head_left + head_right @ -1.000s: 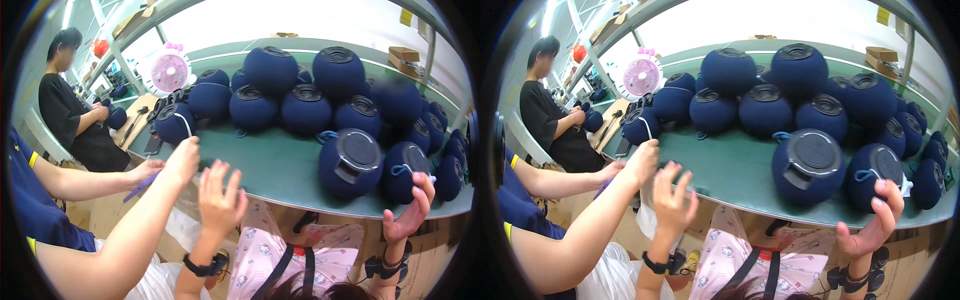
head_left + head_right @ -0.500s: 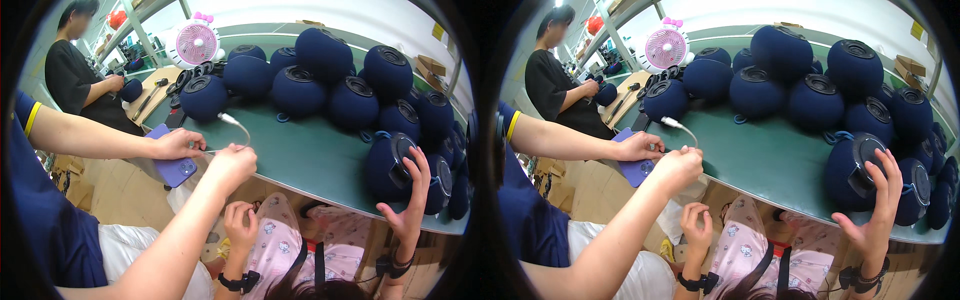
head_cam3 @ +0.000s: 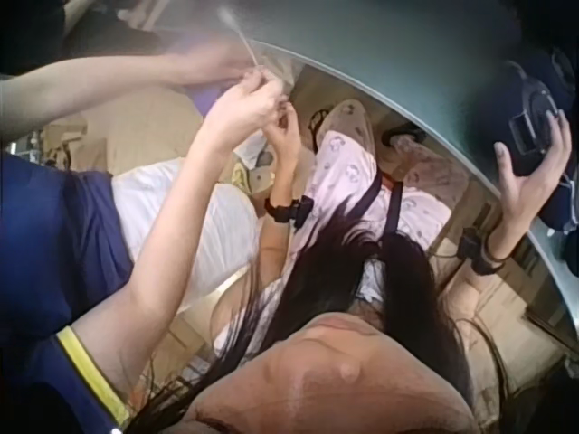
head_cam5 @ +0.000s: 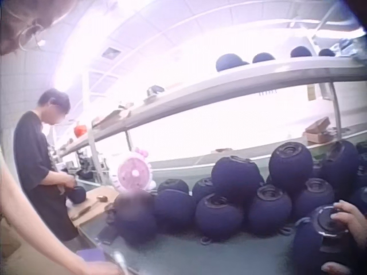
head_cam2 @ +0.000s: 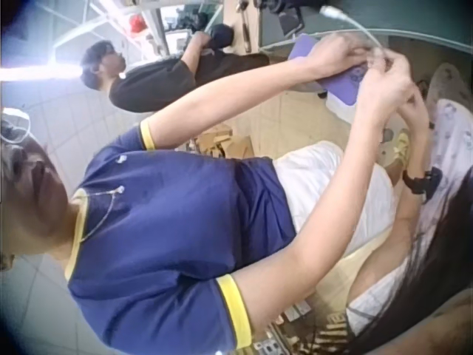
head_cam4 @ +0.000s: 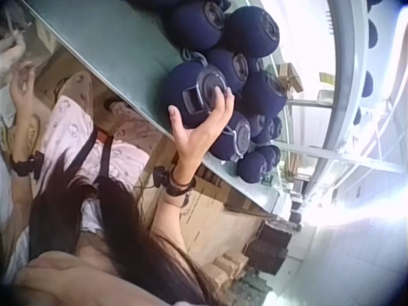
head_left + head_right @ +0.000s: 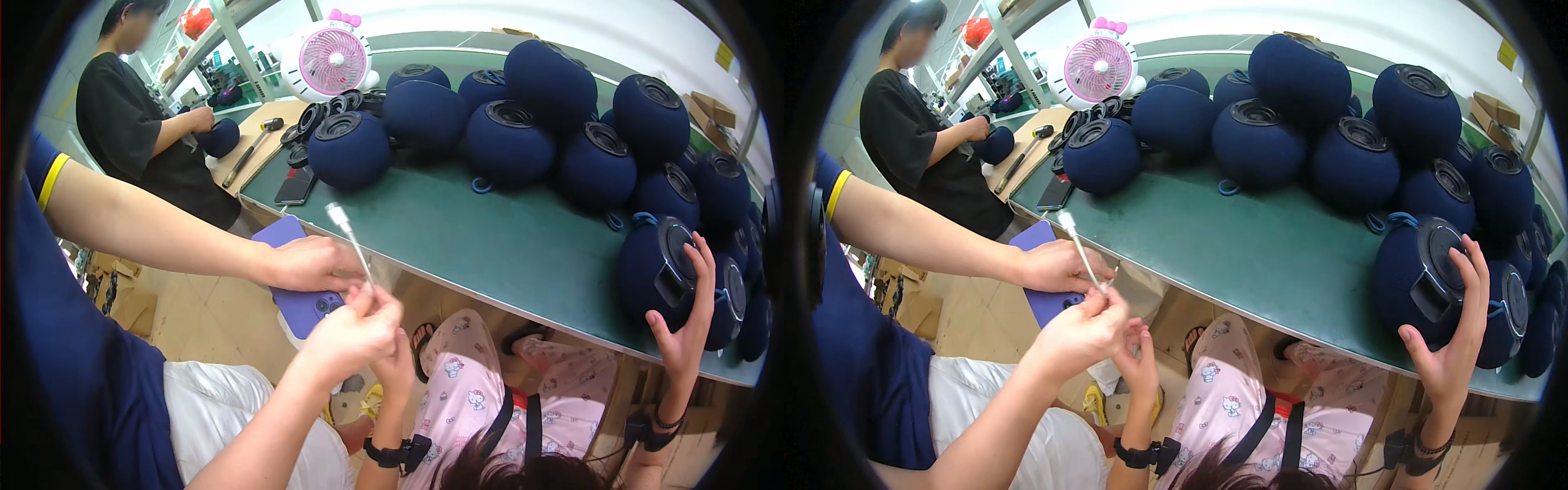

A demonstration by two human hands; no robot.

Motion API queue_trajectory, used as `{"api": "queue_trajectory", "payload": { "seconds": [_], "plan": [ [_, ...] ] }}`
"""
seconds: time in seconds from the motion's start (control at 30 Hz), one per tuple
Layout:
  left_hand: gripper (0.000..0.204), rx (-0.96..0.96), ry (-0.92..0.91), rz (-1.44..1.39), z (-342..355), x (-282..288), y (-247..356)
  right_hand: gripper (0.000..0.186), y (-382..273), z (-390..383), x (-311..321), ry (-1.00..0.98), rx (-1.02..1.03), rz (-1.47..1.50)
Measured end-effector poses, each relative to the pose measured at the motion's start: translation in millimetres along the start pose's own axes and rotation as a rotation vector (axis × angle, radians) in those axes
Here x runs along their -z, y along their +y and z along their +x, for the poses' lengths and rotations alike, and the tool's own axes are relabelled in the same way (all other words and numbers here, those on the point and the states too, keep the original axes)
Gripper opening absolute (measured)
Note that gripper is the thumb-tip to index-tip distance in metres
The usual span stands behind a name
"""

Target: Test the functionality and light effects of portable blue bluetooth speakers in an assembly line setting.

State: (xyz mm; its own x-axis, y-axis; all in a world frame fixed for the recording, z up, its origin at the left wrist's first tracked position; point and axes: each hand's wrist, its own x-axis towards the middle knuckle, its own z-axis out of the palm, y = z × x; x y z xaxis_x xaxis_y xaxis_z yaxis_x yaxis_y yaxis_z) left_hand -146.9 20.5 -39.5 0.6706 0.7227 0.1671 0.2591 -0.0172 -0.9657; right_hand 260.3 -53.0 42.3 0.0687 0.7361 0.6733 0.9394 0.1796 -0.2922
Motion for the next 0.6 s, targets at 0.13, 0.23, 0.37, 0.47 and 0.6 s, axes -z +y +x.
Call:
{"api": "queue_trajectory", "payload": {
  "seconds": [0.13, 0.23, 0.37, 0.47, 0.6],
  "plan": [
    [0.005, -0.474, 0.411, 0.05, 45.0, 26.1, -38.3, 0.082, -2.2, 1.5, -3.2, -0.017, 0.006, -0.046],
    [0.004, -0.799, 0.349, 0.205, 72.0, 41.9, -46.6, 0.078, -6.2, 2.9, -6.2, -0.002, 0.038, -0.089],
    [0.009, -0.41, 0.0, -0.402, 79.6, 38.8, -66.0, 0.076, -13.8, 6.6, -13.2, -0.004, 0.043, -0.095],
    [0.011, -0.291, -0.15, -0.672, 93.6, 25.4, -81.6, 0.077, -20.1, 11.4, -22.2, -0.004, 0.048, -0.07],
    [0.012, -0.442, -0.352, -0.419, 113.5, 13.4, -90.4, 0.075, -29.5, 17.0, -29.6, -0.016, 0.074, -0.015]
  ]
}}
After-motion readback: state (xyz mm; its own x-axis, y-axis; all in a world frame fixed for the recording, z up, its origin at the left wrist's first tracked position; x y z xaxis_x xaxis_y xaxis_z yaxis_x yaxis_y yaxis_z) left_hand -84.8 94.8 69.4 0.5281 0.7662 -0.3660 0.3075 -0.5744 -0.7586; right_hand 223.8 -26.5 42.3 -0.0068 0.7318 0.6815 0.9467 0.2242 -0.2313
